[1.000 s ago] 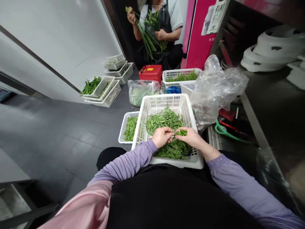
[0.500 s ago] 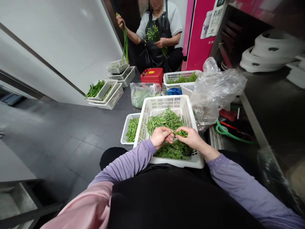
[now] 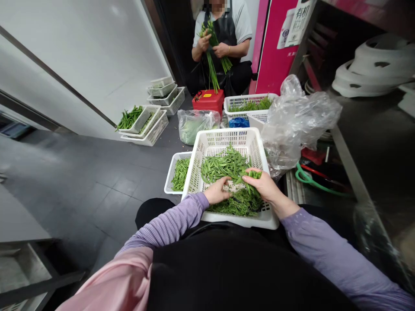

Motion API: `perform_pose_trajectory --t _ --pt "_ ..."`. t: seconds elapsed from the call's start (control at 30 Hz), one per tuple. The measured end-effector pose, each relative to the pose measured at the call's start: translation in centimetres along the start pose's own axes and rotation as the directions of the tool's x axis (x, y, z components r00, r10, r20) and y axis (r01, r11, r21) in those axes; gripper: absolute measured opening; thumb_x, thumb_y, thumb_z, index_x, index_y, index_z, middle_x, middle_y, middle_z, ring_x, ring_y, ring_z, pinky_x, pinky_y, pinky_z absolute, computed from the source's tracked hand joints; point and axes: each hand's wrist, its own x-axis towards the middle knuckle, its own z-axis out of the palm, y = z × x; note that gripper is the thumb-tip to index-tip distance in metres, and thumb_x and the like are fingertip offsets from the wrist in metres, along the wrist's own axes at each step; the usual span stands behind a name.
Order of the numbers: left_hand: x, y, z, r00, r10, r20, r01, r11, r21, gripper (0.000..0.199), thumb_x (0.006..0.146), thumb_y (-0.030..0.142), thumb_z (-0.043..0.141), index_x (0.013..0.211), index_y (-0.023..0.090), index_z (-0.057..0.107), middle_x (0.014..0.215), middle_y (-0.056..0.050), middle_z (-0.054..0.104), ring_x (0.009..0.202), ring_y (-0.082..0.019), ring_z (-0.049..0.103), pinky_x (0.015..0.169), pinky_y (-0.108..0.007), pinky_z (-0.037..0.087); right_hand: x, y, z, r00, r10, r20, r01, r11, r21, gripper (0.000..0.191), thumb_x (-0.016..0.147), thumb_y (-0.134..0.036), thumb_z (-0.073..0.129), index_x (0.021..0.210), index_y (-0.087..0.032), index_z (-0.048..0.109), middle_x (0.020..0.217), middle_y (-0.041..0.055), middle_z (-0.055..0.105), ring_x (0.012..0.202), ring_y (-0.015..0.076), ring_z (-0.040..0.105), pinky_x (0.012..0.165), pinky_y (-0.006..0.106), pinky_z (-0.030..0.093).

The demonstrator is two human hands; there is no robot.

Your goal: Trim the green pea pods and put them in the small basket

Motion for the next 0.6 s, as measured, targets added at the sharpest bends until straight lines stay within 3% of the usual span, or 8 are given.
perform_pose_trajectory --t 0.1,0.23,0.33,0.4,0.43,0.47,0.5,0.6 --pt "0.1 2.8 -0.8 0.983 0.03 0.182 -0.015 0.996 -0.085 0.022 0.077 0.029 0.047 0.089 0.012 0.053 0.074 -0.001 0.055 0.047 -0.004 0.048 0.041 -0.016 0.037 0.0 -0.3 -0.2 0.988 0.113 0.103 -0.133 0.97 0.206 0.03 0.057 -0.035 0.071 0.076 -0.018 0.055 0.058 -0.0032 0.054 0.049 0.0109 0.048 0.048 0.024 0.039" --pt "-0.2 6.0 -3.1 0.898 0.038 0.437 0.065 0.973 -0.219 0.025 0.075 0.035 0.05 0.063 0.013 0.052 0.049 0.002 0.046 0.039 -0.006 0.042 0.038 -0.018 0.034 0.7 -0.5 -1.7 0.91 0.22 0.35 -0.373 0.801 0.467 0.026 0.06 -0.033 0.07 0.075 -0.02 0.054 0.058 -0.0048 0.053 0.048 0.0084 0.048 0.042 0.019 0.037" --pt "-0.3 7.3 -4.7 0.738 -0.023 0.674 0.23 0.948 -0.219 0.028 0.068 0.036 0.058 0.052 0.014 0.051 0.04 0.002 0.039 0.034 -0.005 0.034 0.033 -0.019 0.027 0.8 -0.4 -2.2 0.828 0.273 0.49 -0.504 0.745 0.437 0.025 0.061 -0.031 0.069 0.079 -0.018 0.058 0.061 -0.0041 0.055 0.048 0.007 0.049 0.04 0.017 0.036" --pt "-0.1 7.5 -4.8 0.632 -0.098 0.769 0.33 0.931 -0.153 0.03 0.065 0.035 0.061 0.047 0.014 0.048 0.037 0.004 0.033 0.03 -0.004 0.026 0.029 -0.019 0.018 0.4 -0.2 -1.7 0.716 0.302 0.63 -0.575 0.766 0.287 0.022 0.061 -0.027 0.069 0.077 -0.015 0.06 0.059 -0.0024 0.056 0.047 0.0076 0.05 0.04 0.018 0.038" --pt "0.0 7.3 -4.5 0.613 -0.12 0.781 0.357 0.924 -0.138 0.03 0.064 0.034 0.061 0.046 0.015 0.047 0.036 0.004 0.03 0.029 -0.004 0.023 0.029 -0.018 0.014 0.0 -0.2 -1.4 0.663 0.311 0.681 -0.592 0.775 0.222 0.022 0.06 -0.025 0.07 0.077 -0.014 0.06 0.06 -0.0014 0.058 0.049 0.0084 0.051 0.043 0.019 0.04" --pt "0.1 7.0 -4.0 0.627 -0.131 0.768 0.368 0.919 -0.143 0.029 0.064 0.034 0.061 0.047 0.015 0.046 0.035 0.005 0.029 0.028 -0.004 0.022 0.029 -0.018 0.012 -0.4 -0.2 -1.1 0.63 0.316 0.71 -0.596 0.783 0.18 0.023 0.059 -0.022 0.071 0.078 -0.013 0.061 0.063 -0.0001 0.06 0.053 0.0093 0.054 0.048 0.02 0.043" --pt "0.2 6.5 -3.5 0.671 -0.134 0.73 0.367 0.915 -0.169 0.028 0.064 0.033 0.06 0.048 0.015 0.045 0.035 0.005 0.029 0.028 -0.004 0.022 0.028 -0.018 0.012 -0.7 -0.2 -0.7 0.619 0.321 0.717 -0.592 0.791 0.156 0.025 0.057 -0.02 0.071 0.079 -0.013 0.062 0.067 0.0013 0.062 0.058 0.0103 0.056 0.054 0.021 0.045" --pt "0.0 5.0 -1.5 0.84 -0.14 0.524 0.333 0.895 -0.295 0.026 0.067 0.033 0.054 0.052 0.015 0.044 0.036 0.006 0.03 0.028 -0.004 0.024 0.029 -0.017 0.013 -1.4 -0.3 0.0 0.665 0.329 0.67 -0.543 0.829 0.132 0.026 0.055 -0.017 0.072 0.079 -0.012 0.064 0.073 0.003 0.064 0.065 0.0116 0.058 0.06 0.021 0.046"
